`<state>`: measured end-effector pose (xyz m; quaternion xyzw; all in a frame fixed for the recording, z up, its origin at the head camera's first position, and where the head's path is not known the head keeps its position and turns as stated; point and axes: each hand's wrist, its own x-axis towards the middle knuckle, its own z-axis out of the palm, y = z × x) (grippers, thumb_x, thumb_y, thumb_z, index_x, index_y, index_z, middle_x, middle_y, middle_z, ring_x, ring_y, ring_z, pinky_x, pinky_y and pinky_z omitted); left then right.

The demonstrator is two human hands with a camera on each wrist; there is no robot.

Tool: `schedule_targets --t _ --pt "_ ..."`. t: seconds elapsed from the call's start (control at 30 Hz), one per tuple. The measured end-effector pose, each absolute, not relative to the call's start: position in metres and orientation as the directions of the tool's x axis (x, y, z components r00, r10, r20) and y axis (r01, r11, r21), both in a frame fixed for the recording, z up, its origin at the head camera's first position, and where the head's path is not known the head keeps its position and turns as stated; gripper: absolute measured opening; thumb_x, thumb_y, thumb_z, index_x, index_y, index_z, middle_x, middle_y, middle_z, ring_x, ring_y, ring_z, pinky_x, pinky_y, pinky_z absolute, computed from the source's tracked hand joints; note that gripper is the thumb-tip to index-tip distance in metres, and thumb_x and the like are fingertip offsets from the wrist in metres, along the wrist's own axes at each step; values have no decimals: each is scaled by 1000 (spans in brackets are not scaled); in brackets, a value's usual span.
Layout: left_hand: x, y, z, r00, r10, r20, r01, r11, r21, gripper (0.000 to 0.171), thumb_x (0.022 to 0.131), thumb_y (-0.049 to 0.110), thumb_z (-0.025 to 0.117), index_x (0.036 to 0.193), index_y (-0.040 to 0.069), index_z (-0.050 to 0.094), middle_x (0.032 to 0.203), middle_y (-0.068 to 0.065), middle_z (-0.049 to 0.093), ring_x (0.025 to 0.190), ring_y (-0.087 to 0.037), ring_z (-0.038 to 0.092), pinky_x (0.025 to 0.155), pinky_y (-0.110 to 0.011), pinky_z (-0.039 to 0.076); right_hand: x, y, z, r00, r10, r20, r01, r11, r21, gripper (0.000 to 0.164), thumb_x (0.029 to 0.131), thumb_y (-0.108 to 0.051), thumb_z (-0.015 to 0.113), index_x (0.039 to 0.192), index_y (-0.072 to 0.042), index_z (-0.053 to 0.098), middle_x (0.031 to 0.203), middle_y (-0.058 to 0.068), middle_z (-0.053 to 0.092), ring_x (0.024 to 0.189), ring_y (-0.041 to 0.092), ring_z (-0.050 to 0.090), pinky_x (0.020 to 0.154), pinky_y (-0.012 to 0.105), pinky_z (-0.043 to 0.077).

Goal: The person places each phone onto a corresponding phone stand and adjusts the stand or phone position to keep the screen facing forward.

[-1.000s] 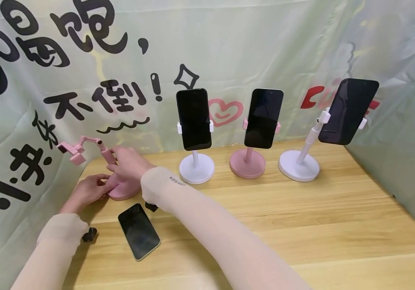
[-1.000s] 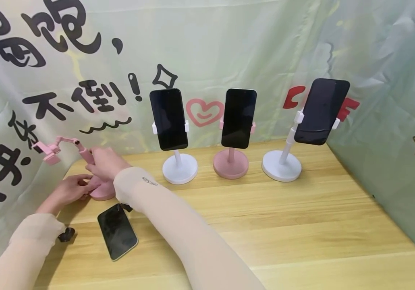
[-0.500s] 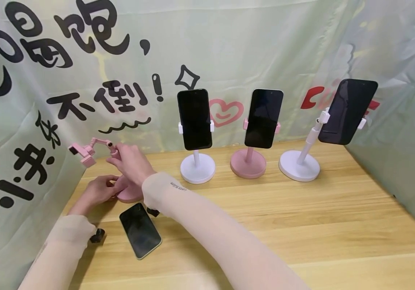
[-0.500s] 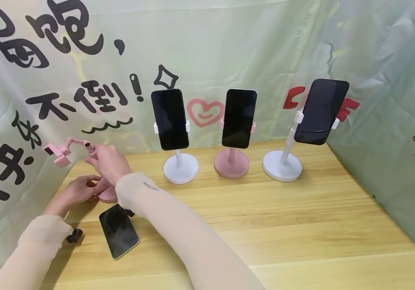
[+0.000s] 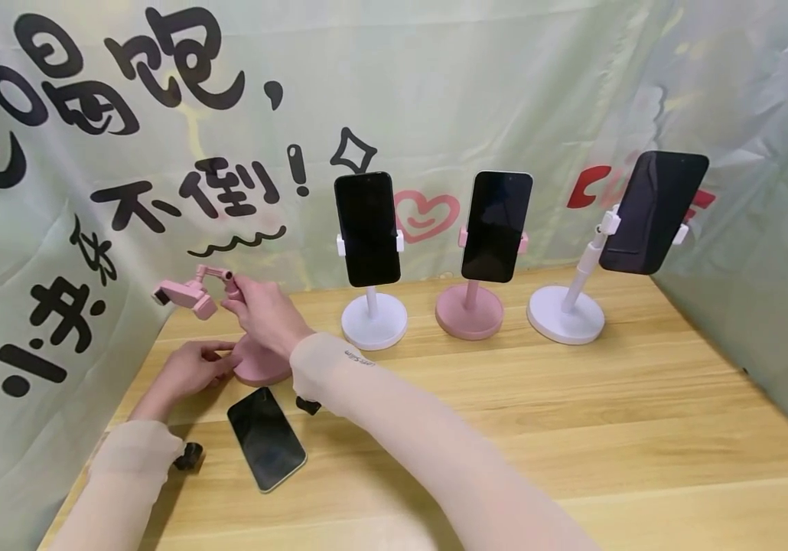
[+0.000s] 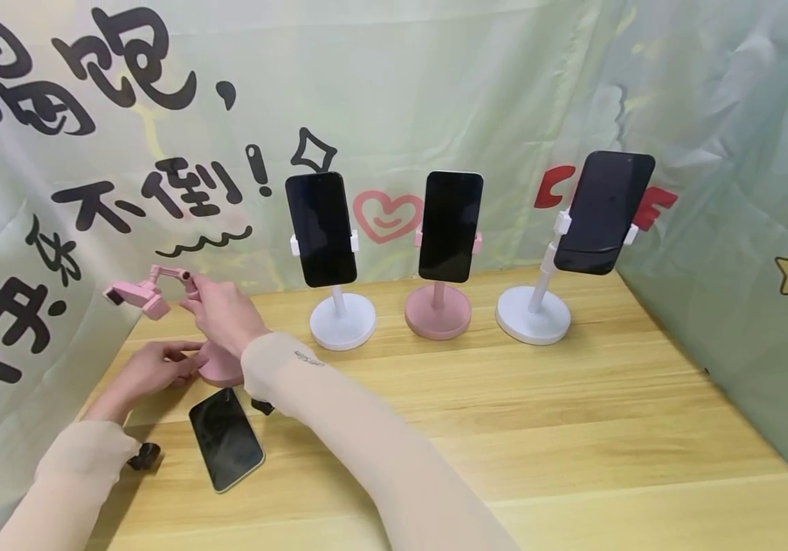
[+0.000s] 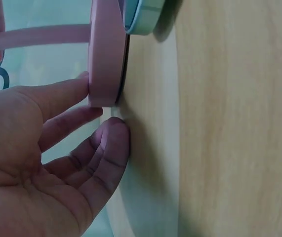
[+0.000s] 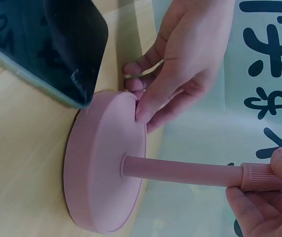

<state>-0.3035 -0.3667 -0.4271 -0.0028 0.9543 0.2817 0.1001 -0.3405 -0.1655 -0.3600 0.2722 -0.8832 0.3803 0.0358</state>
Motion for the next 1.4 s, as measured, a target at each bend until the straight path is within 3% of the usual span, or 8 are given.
schedule_targets --t 0.33,0.67,1.0,1.4 --pt "-294 -350 -429 -976 69 -208 -78 777 624 54 106 35 70 147 1 63 105 -17 75 80 -17 69 69 -27 59 -337 -142 -363 -844 -466 266 -520 586 -621 20 113 -28 56 129 -17 61 121 -3 76 100 6 71 83 16 56" --pt "-289 -346 -428 -972 107 -209 -60 746 663 49 109 28 66 149 0 61 112 -20 74 86 -17 73 73 -26 63 -334 -116 -359 -830 -489 267 -538 579 -613 29 113 -16 54 142 -11 57 121 4 76 86 10 64 73 17 50" --pt "-280 -338 -420 -971 108 -215 -63 746 663 54 110 33 64 152 0 57 116 -22 73 90 -19 74 76 -30 64 -323 -89 -357 -804 -524 281 -568 537 -624 39 113 -12 51 151 -7 52 136 10 73 115 18 73 100 27 59" --pt "-273 -327 -416 -972 139 -188 -33 713 700 54 110 30 64 153 -1 55 115 -22 74 93 -23 74 78 -30 65 -306 -54 -357 -780 -572 253 -567 476 -672 51 109 -5 55 159 -7 47 148 11 68 128 18 69 111 28 55"
